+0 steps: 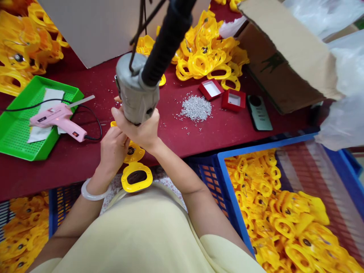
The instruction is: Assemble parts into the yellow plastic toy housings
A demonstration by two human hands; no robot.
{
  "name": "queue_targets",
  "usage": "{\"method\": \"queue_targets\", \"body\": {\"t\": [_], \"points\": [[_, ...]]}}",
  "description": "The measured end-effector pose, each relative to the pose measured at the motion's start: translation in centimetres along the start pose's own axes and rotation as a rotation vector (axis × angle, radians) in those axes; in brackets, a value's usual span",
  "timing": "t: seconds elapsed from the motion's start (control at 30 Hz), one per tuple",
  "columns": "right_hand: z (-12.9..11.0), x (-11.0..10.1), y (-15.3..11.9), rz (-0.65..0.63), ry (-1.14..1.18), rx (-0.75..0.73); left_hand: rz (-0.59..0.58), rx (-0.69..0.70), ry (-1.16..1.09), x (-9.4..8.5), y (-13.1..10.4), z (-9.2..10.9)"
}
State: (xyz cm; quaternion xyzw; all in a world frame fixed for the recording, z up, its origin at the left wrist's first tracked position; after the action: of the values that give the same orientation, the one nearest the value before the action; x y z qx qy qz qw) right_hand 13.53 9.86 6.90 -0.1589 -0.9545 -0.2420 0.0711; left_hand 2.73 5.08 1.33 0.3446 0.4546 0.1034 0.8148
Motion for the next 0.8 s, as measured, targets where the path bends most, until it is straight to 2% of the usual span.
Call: {"method": "queue_targets", "body": {"t": [0.1, 0.4, 0.57, 0.8], "points": [[-0.33, -0.12, 0.03, 0.048, 0.101, -0.036, 0.0, 0.003, 0.016, 0.04, 0.07, 0.08], [-0.4, -0.05, 0.03, 0.058, 0.132, -0.02, -0.005, -0.006, -0.001, 0.03, 0.27, 0.2], [-0.12, 0.03, -0.06, 0.052, 0.051, -0.009, -0.01, 0.013, 0.025, 0.06, 0.29, 0.14], [0.11, 0.08, -0.12, 0.065, 0.07, -0.016, -0.01, 0.031, 0.047, -0.04, 0.34, 0.26]]}}
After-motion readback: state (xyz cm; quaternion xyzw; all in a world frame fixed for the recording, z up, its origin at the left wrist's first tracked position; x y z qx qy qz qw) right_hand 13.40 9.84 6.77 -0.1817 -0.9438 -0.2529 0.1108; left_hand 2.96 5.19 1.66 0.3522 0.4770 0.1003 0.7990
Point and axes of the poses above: each hand's wrist, its own y-axis towards the middle knuckle, its own x-axis out of the palm, z = x × y, the point moved 5 cm from there along y, towards the middle knuckle, and after that the axes turned 13 degrees about z, right-handed, at the moved point
